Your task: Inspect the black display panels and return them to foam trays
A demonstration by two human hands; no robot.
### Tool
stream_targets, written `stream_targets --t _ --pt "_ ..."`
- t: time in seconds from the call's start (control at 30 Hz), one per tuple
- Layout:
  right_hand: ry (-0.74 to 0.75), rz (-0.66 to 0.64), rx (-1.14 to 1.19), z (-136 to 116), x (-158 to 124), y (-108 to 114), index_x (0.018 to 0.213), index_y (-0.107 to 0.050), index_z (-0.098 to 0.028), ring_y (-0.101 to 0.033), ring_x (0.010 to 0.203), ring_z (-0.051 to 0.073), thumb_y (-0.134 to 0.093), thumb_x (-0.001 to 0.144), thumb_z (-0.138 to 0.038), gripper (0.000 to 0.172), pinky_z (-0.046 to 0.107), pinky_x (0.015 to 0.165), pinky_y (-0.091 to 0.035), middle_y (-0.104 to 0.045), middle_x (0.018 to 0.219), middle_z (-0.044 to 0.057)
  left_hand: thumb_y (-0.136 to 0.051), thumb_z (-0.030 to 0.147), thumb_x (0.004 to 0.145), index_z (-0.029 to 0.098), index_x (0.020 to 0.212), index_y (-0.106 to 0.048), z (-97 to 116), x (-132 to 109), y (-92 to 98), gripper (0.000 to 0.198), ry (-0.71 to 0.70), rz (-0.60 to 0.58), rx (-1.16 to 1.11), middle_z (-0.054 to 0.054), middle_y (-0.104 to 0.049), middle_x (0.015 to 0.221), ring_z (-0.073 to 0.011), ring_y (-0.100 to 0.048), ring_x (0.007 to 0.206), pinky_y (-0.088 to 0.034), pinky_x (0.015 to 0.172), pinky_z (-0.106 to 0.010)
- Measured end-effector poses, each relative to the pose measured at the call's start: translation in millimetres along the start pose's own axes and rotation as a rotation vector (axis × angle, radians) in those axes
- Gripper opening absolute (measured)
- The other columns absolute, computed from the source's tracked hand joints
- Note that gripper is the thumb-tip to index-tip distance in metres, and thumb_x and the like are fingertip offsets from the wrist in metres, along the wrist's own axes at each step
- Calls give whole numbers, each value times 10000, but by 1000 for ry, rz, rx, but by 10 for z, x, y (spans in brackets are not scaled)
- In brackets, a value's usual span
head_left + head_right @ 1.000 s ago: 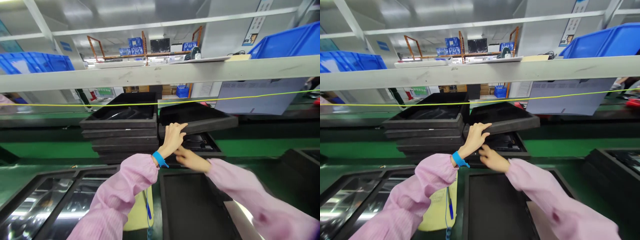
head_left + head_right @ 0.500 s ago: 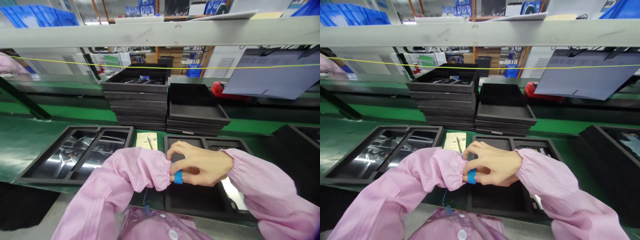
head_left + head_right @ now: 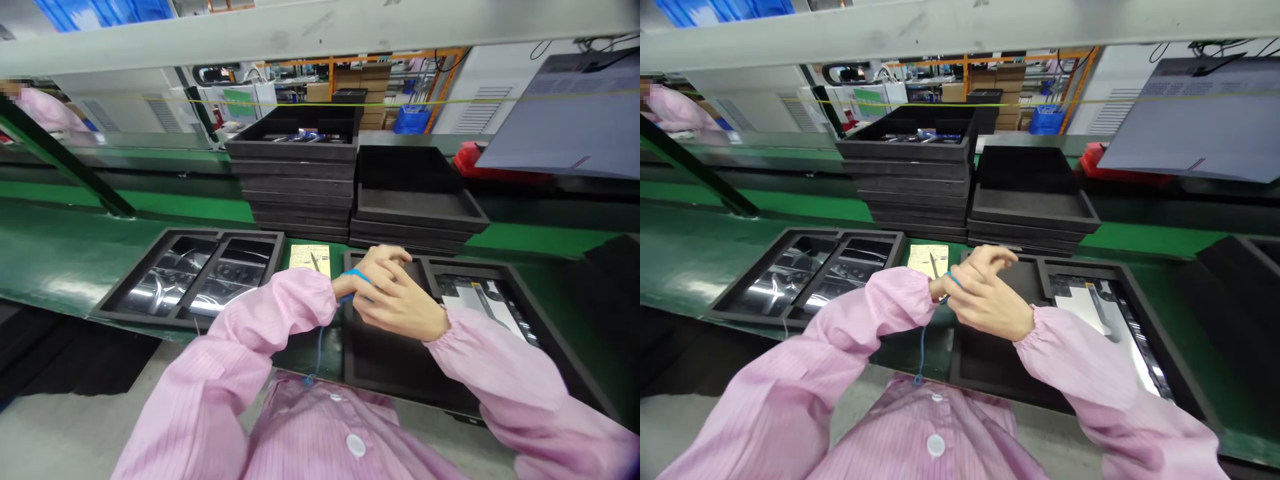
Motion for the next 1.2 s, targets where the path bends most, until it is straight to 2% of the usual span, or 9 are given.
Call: stream_targets --t 0.1,0.27,0.43,0.53,0.63,0.77,0.87,1.03,1.2 --pt "-240 79 128 -68 -115 -123 1072 -621 -192 -458 1143 265 -525 880 -134 223 466 954 -404 -555 1185 115 -584 196 887 142 1040 -632 -9 61 258 170 105 80 -104 -68 -669 1019 -170 -650 916 -541 829 -374" --pt "-712 158 450 -270 -213 -367 1293 -420 -191 -580 1029 199 -462 931 -194 364 362 868 -520 -591 1107 103 -445 55 803 191 1075 -592 -136 -157 725 338 120 499 -230 -86 -640 1180 -174 -611 1098 -480 933 -355" --pt "-901 138 537 -507 -68 -655 1346 -316 -175 -635 934 191 -422 886 -128 474 340 814 -555 -618 1046 93 -422 58 755 191 997 -570 -151 -371 872 314 -49 794 -203 -71 -626 1172 -163 -577 1128 -442 969 -326" --pt "-939 115 552 -558 -1 -788 1354 -273 -146 -628 1002 208 -320 835 -60 529 351 808 -559 -581 1132 150 -410 38 737 201 963 -575 -107 -434 867 324 -151 874 -130 -55 -635 1121 -167 -573 1095 -425 967 -334" --pt "-950 82 562 -581 10 -854 1337 -258 -124 -635 985 212 -314 786 -58 558 345 774 -565 -568 1140 170 -417 44 743 197 946 -583 -82 -465 850 304 -225 886 -67 -59 -643 1085 -180 -572 1064 -416 957 -350" --pt "-972 48 533 -568 -32 -817 1316 -248 -60 -649 796 223 -308 780 -88 540 347 645 -547 -603 1017 181 -426 37 746 194 949 -591 -93 -461 830 305 -280 850 -18 -60 -634 1089 -182 -544 1093 -388 989 -356" --pt "-945 39 519 -515 -47 -704 1251 -349 -94 -642 780 215 -324 799 -102 453 335 669 -532 -622 952 141 -429 25 740 195 900 -603 -121 -399 810 291 -269 729 -33 -49 -649 1025 -171 -580 1023 -429 944 -340" --pt "-845 26 498 -466 -18 -609 999 -514 -170 -638 729 189 -485 891 -283 159 284 644 -494 -653 848 57 -423 37 770 181 822 -598 -178 -257 709 233 -188 444 -171 -20 -674 780 -134 -663 774 -517 792 -301" --pt "-928 85 364 -391 -123 -714 865 -573 -170 -545 556 153 -469 862 -237 123 271 540 -372 -587 635 15 -416 19 764 171 890 -550 -248 -265 574 239 -78 349 -320 -22 -683 785 -114 -690 773 -536 778 -266"
Point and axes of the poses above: each hand's wrist, its own x-axis towards the middle knuckle, its own y-axis out of the back of the hand, z = x × y, the point moved 4 cm from there along x, towards the middle knuckle
